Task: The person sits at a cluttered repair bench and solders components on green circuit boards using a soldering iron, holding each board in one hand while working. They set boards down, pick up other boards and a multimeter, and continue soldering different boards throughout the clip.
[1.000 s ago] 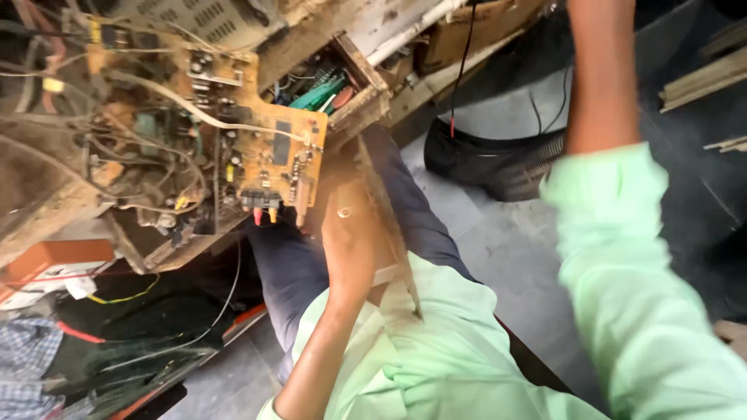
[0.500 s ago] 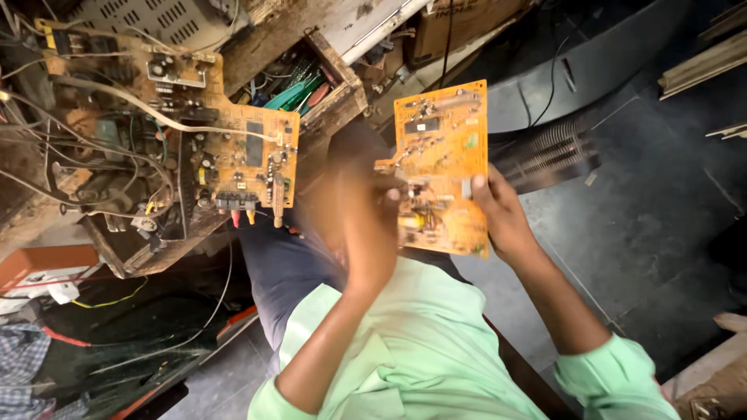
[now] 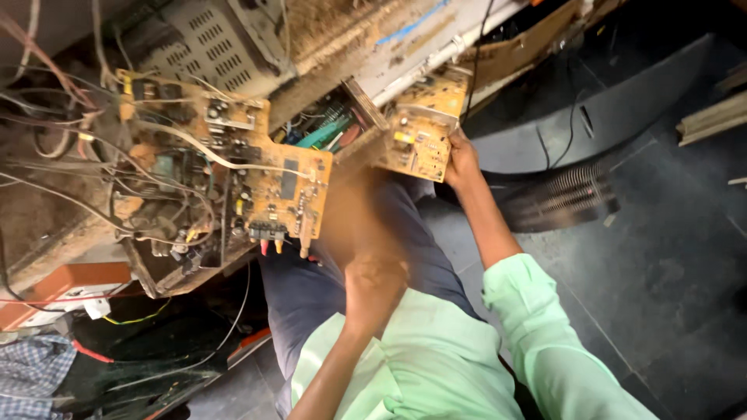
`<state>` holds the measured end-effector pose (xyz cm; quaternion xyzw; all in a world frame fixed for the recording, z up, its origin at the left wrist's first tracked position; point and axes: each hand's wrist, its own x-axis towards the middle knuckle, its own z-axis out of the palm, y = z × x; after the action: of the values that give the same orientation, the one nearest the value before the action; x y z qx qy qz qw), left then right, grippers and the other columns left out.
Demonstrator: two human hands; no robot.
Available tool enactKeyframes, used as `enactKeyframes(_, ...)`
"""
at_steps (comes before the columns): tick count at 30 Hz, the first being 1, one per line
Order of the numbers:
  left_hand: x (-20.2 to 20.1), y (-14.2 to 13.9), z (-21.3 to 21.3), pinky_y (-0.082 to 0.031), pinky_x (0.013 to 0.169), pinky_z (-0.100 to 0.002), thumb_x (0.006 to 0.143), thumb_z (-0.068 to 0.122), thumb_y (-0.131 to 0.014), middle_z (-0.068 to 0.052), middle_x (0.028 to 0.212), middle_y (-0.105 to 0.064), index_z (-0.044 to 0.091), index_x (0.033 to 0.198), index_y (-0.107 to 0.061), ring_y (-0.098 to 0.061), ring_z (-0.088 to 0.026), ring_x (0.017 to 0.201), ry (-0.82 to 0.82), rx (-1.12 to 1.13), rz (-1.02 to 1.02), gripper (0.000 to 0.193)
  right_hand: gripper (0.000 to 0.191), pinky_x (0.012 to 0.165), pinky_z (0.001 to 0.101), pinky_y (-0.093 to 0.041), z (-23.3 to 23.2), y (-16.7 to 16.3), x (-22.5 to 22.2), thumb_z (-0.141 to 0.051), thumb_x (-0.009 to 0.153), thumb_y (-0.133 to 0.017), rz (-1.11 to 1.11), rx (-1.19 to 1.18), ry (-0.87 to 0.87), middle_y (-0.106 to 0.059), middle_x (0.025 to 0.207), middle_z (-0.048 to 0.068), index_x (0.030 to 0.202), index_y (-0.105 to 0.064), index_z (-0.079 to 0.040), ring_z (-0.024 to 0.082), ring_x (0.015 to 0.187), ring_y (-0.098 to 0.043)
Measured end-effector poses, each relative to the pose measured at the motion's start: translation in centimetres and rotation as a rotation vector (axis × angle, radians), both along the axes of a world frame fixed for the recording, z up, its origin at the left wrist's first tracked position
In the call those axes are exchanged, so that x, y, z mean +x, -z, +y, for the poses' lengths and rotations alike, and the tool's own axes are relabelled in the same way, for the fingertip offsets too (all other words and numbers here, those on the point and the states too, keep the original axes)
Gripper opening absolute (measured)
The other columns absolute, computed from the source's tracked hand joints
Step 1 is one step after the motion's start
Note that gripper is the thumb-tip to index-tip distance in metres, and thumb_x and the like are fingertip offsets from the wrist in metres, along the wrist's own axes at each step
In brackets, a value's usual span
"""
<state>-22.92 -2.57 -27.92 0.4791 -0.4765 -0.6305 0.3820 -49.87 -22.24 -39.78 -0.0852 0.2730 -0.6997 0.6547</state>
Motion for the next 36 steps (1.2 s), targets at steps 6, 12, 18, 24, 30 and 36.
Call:
enactKeyframes(6, 0.6, -0.1, -2.1, -0.053, 0.064, -0.021, 0.081, -0.004, -0.07, 0.001, 0.077, -0.067, 0.003, 0.088, -0.066, -0.063, -0.004, 0.072, 0.043, -0.167, 0.046, 0.011, 0.047, 0.106, 0.0525, -0.054, -6.3, -2.0, 1.9, -0.026, 0.109, -0.04, -0.037, -0.188, 0.054, -0.065, 0.135, 0.022, 0.141, -0.055, 0.005, 0.038, 0.121, -0.064)
enactKeyframes(12, 2.0, 0.0, -2.8, -0.048, 0.065, -0.022, 0.087, -0.008, -0.065, 0.0, 0.082, -0.063, 0.0, 0.091, -0.064, -0.059, -0.005, 0.073, 0.023, -0.029, 0.187, 0.009, 0.047, 0.107, 0.0535, -0.051, -14.3, -6.2, 3.2, -0.026, 0.098, -0.049, -0.339, -0.124, 0.071, -0.068, 0.134, 0.019, 0.136, -0.058, 0.0, 0.035, 0.122, -0.066)
enactKeyframes(18, 3.1, 0.8, -3.5, -0.057, 0.074, -0.024, 0.094, -0.002, -0.068, -0.002, 0.087, -0.07, -0.001, 0.105, -0.068, -0.069, -0.008, 0.08, -0.024, 0.055, 0.28, 0.011, 0.032, 0.094, 0.0438, -0.05, -19.5, -8.3, 4.0, -0.019, 0.099, -0.058, 0.122, 0.03, 0.181, -0.07, 0.12, 0.017, 0.124, -0.063, 0.002, 0.026, 0.108, -0.065)
enactKeyframes(24, 4.0, 1.7, -3.4, -0.058, 0.079, -0.025, 0.097, 0.001, -0.071, -0.004, 0.09, -0.071, -0.004, 0.109, -0.068, -0.07, -0.009, 0.083, -0.002, 0.012, 0.313, 0.014, 0.019, 0.082, 0.0342, -0.049, -16.3, -6.2, 3.3, -0.012, 0.101, -0.067, 1.472, 0.084, 0.5, -0.073, 0.106, 0.014, 0.112, -0.067, 0.004, 0.018, 0.095, -0.064)
enactKeyframes(30, 4.7, 1.9, -2.6, -0.057, 0.076, -0.024, 0.1, 0.004, -0.07, -0.003, 0.089, -0.069, -0.004, 0.109, -0.067, -0.068, -0.008, 0.081, -0.005, 0.022, 0.382, 0.012, 0.026, 0.061, 0.0254, -0.044, -2.7, -4.2, 5.7, -0.023, 0.106, -0.07, 1.194, -0.091, 0.192, -0.063, 0.08, 0.006, 0.098, -0.067, 0.002, 0.009, 0.068, -0.055)
enactKeyframes(36, 5.9, -1.7, -1.3, -0.055, 0.071, -0.024, 0.092, -0.001, -0.077, -0.004, 0.088, -0.068, -0.006, 0.104, -0.075, -0.066, -0.009, 0.079, -0.154, -0.181, 0.186, 0.013, 0.026, 0.059, 0.0265, -0.052, 13.4, -11.5, 11.1, -0.022, 0.093, -0.07, 1.068, 0.008, -0.205, -0.073, 0.079, 0.009, 0.098, -0.074, 0.004, 0.012, 0.066, -0.065)
